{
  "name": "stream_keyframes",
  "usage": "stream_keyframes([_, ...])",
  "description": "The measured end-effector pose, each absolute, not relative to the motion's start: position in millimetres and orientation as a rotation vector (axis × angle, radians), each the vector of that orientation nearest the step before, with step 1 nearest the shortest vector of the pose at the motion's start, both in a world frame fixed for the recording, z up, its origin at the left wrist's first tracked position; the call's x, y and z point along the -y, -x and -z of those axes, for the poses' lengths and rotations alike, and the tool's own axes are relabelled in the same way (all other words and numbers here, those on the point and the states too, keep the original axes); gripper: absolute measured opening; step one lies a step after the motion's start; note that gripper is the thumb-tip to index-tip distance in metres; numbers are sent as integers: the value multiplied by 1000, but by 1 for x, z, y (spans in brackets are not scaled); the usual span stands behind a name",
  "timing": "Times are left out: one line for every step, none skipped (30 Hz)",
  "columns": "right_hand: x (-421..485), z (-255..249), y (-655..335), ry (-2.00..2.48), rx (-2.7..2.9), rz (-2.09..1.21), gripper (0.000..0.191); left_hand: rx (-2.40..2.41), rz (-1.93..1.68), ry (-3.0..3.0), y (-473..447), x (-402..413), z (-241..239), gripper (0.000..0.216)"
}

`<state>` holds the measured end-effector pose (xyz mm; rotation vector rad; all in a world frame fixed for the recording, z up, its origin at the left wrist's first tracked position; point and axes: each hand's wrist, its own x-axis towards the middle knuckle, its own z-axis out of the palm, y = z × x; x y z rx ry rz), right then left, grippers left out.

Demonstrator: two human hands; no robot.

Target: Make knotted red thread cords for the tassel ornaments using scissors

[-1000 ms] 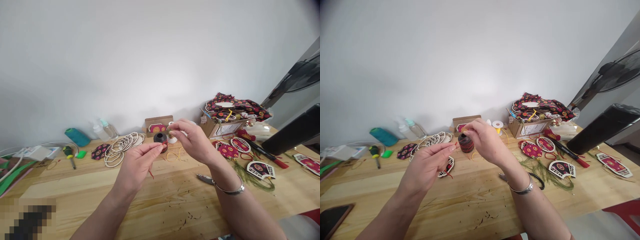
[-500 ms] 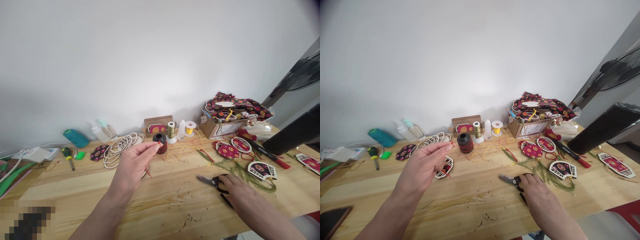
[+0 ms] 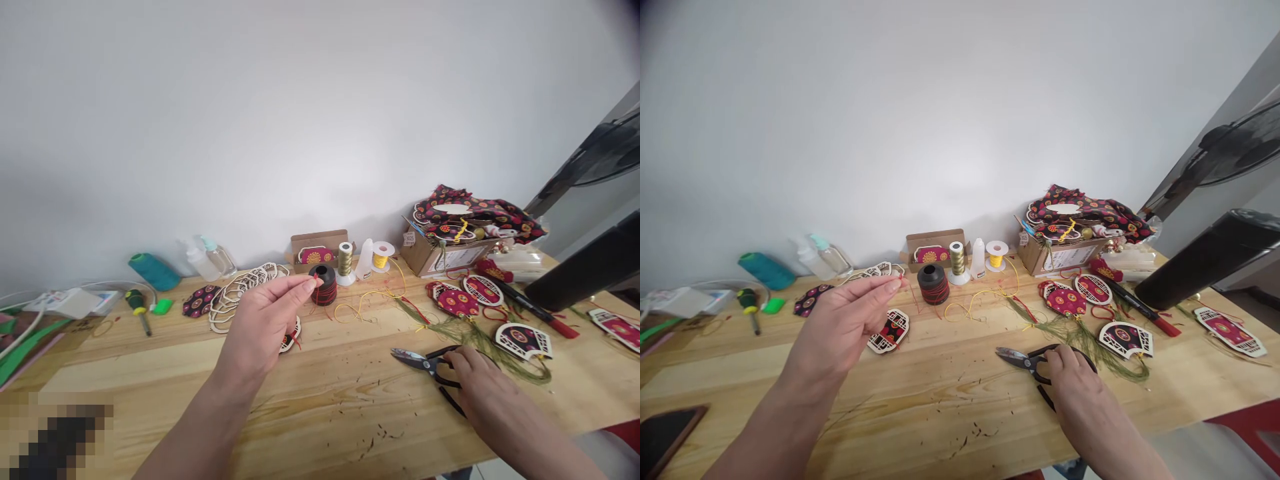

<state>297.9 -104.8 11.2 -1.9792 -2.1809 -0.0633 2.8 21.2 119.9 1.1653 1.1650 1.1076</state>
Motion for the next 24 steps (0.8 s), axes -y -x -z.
stream_keyframes([105,-17,-297,1955,2157,9,32,-1166,-1113,-1165,-2,-22,-120,37])
stream_keyframes([104,-25,-295,1930,2122,-66,34,-1166,-1115,-1166,-1,-23,-120,37])
stream_keyframes([102,-34,-291,1899,2079,-165,34,-1162,-1117,-1168,0,-23,-120,37])
stream_keyframes([98,-43,-286,1865,2028,-295,32,-1157,-1118,-1171,0,-23,-120,37])
stream_keyframes([93,-54,-279,1826,1968,-452,26,-1151,-1119,-1173,1,-23,-120,36])
stream_keyframes([87,-64,-272,1756,1917,-624,24,-1147,-1122,-1172,1,-23,-120,35])
stream_keyframes([80,-73,-264,1675,1853,-773,23,-1144,-1126,-1169,0,-23,-120,34])
stream_keyframes([71,-82,-255,1564,1793,-908,24,-1142,-1130,-1165,0,-23,-121,33])
stream_keyframes([62,-89,-247,1432,1740,-1049,27,-1142,-1130,-1161,-1,-23,-121,33])
stream_keyframes([52,-94,-240,1310,1678,-1148,32,-1145,-1129,-1156,-2,-23,-121,33])
stream_keyframes([43,-97,-234,1193,1636,-1222,41,-1148,-1129,-1151,-2,-22,-121,33])
stream_keyframes([33,-98,-230,1084,1621,-1265,49,-1150,-1132,-1147,-2,-22,-122,33])
stream_keyframes([24,-98,-227,989,1643,-1299,56,-1151,-1140,-1143,-2,-22,-122,33])
stream_keyframes([17,-95,-225,903,1668,-1316,60,-1153,-1151,-1139,-2,-22,-122,32])
stream_keyframes([10,-92,-224,836,1690,-1331,64,-1155,-1164,-1138,-2,-23,-123,32])
stream_keyframes([6,-88,-224,779,1712,-1358,67,-1157,-1177,-1139,-1,-23,-123,31])
stream_keyframes([3,-84,-225,732,1732,-1386,70,-1158,-1188,-1143,-1,-23,-123,31])
stream_keyframes([1,-80,-225,703,1748,-1414,72,-1159,-1197,-1147,0,-24,-123,31])
stream_keyframes([2,-78,-225,689,1768,-1439,74,-1158,-1205,-1150,0,-24,-122,30])
stream_keyframes([3,-77,-226,691,1790,-1450,75,-1157,-1210,-1153,0,-25,-122,29])
stream_keyframes([5,-77,-226,712,1810,-1445,74,-1156,-1214,-1152,0,-25,-122,29])
stream_keyframes([7,-78,-226,743,1827,-1436,74,-1155,-1212,-1148,0,-25,-122,28])
stream_keyframes([9,-80,-225,775,1841,-1426,72,-1153,-1204,-1141,0,-25,-122,28])
stream_keyframes([11,-82,-225,802,1849,-1419,72,-1150,-1189,-1133,0,-24,-122,28])
